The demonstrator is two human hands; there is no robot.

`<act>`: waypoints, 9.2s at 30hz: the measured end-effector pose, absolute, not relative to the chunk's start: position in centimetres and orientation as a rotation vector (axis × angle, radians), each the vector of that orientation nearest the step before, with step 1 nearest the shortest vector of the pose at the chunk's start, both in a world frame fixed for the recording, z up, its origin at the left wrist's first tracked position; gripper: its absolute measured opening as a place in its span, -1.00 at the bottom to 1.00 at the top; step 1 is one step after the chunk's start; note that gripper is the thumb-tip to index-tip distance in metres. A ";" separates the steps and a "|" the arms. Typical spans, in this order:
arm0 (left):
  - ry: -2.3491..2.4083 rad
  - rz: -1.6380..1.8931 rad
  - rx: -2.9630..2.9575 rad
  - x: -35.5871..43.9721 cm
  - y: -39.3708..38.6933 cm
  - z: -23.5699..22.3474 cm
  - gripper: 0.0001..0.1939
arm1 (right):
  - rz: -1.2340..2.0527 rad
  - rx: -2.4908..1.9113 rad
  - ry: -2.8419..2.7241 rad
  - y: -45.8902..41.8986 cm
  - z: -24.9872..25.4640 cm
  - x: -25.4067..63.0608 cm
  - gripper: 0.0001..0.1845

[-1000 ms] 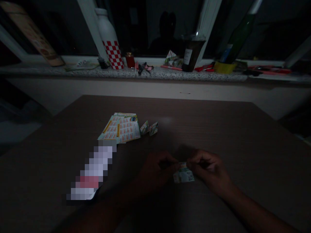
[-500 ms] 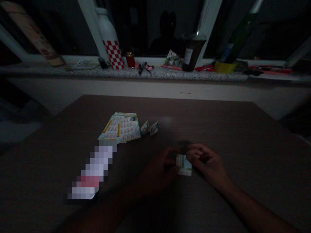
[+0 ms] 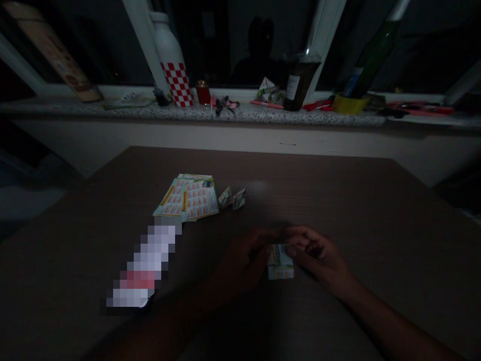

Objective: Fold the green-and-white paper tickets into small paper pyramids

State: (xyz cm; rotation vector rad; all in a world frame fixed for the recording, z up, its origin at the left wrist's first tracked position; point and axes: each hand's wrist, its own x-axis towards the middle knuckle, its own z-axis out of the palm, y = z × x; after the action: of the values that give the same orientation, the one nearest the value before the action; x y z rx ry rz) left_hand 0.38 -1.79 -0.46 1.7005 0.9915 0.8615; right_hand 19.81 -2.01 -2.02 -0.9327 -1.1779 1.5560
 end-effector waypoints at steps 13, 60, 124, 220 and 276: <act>0.748 0.919 1.247 0.6 -0.7 -1.3 -0.76 | 1.577 -0.916 -1.239 -2.1 -2.0 20.0 -0.71; 0.813 1.035 1.747 -0.4 -1.0 -0.2 -0.84 | 1.098 -0.881 -1.522 -2.5 -0.5 20.2 -0.78; 1.194 1.053 1.433 1.4 -2.2 0.8 -0.83 | 0.704 -1.206 -1.321 -3.6 -0.3 18.7 -0.85; 0.974 0.921 1.186 1.1 -1.2 0.2 -0.81 | 0.976 -1.127 -1.781 -3.3 -0.5 19.3 -0.90; 1.195 1.037 1.644 0.8 -2.5 0.6 -0.78 | 0.923 -1.040 -1.396 -3.5 -0.1 19.1 -0.89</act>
State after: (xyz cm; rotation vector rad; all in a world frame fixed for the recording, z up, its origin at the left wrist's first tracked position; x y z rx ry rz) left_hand 0.81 -2.47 0.60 1.6442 1.1954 1.0368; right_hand 19.06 -3.53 -0.10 -1.0400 -1.3958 0.9229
